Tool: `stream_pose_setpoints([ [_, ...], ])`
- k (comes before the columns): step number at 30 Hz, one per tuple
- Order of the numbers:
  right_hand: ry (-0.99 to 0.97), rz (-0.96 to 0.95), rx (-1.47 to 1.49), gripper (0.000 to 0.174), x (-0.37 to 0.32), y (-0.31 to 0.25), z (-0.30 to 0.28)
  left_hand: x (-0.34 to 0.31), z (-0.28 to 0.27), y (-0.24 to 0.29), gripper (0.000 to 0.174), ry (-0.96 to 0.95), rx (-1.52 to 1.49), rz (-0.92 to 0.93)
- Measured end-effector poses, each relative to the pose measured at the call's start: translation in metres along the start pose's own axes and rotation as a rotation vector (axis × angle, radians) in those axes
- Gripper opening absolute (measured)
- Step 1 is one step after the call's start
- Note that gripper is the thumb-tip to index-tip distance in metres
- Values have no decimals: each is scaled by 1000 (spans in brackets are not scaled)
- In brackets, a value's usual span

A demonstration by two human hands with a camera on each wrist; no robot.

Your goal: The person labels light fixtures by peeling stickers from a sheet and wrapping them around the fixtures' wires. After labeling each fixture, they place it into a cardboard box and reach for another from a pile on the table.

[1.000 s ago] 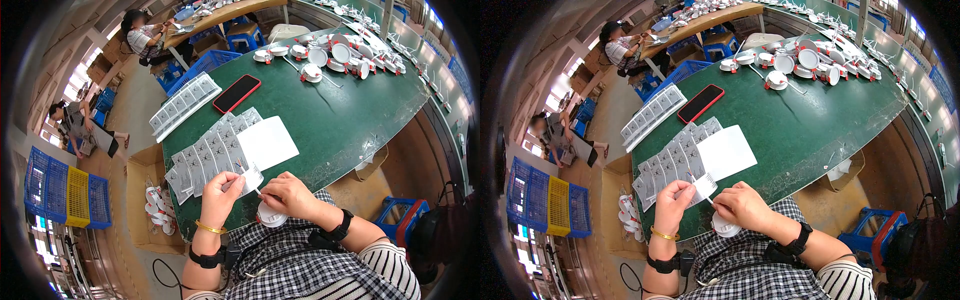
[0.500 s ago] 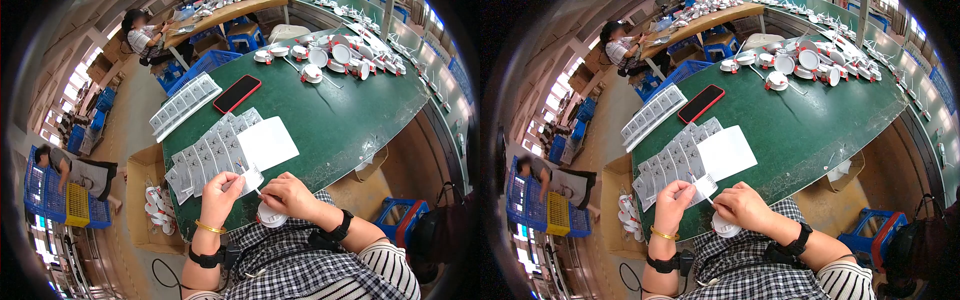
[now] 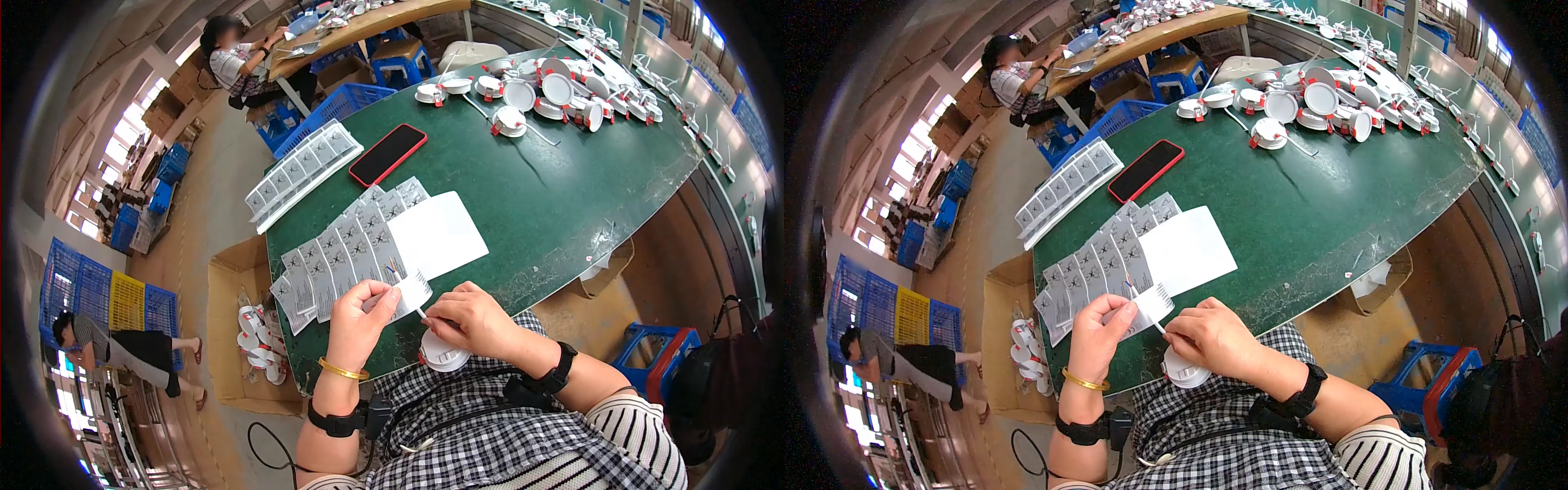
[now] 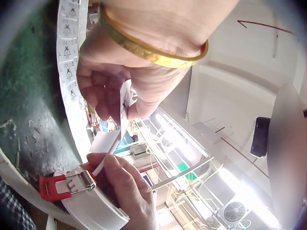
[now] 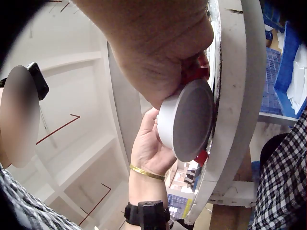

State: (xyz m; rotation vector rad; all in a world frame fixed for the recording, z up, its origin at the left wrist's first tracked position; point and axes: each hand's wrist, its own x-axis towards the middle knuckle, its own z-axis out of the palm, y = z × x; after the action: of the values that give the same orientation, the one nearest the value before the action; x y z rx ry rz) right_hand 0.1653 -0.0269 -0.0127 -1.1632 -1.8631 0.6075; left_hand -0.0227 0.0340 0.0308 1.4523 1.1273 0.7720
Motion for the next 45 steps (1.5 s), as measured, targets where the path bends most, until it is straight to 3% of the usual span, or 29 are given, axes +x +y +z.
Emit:
stream_pose_setpoints([
  [11,70,-35,-46,7,-2,2,1,-1,2,5,17,10,37,9],
  [14,243,-101,-156,14,-4,-5,-7,-2,3,2,17,-21,38,51],
  [18,373,-131,-81,16,7,-16,-5,-3,3,2,17,-26,-5,40],
  [22,380,-106,-159,16,15,-23,1,-3,3,1,16,-22,20,86],
  [36,256,249,45,10,29,-29,6,4,-3,-15,18,-30,-16,112],
  [38,249,281,83,10,29,-28,8,4,-3,-21,18,-42,23,186],
  [42,226,413,235,10,29,-30,4,-6,-7,-16,30,-32,-179,97],
  [45,191,489,289,11,27,-30,-2,-8,-8,-29,23,48,-224,99],
])
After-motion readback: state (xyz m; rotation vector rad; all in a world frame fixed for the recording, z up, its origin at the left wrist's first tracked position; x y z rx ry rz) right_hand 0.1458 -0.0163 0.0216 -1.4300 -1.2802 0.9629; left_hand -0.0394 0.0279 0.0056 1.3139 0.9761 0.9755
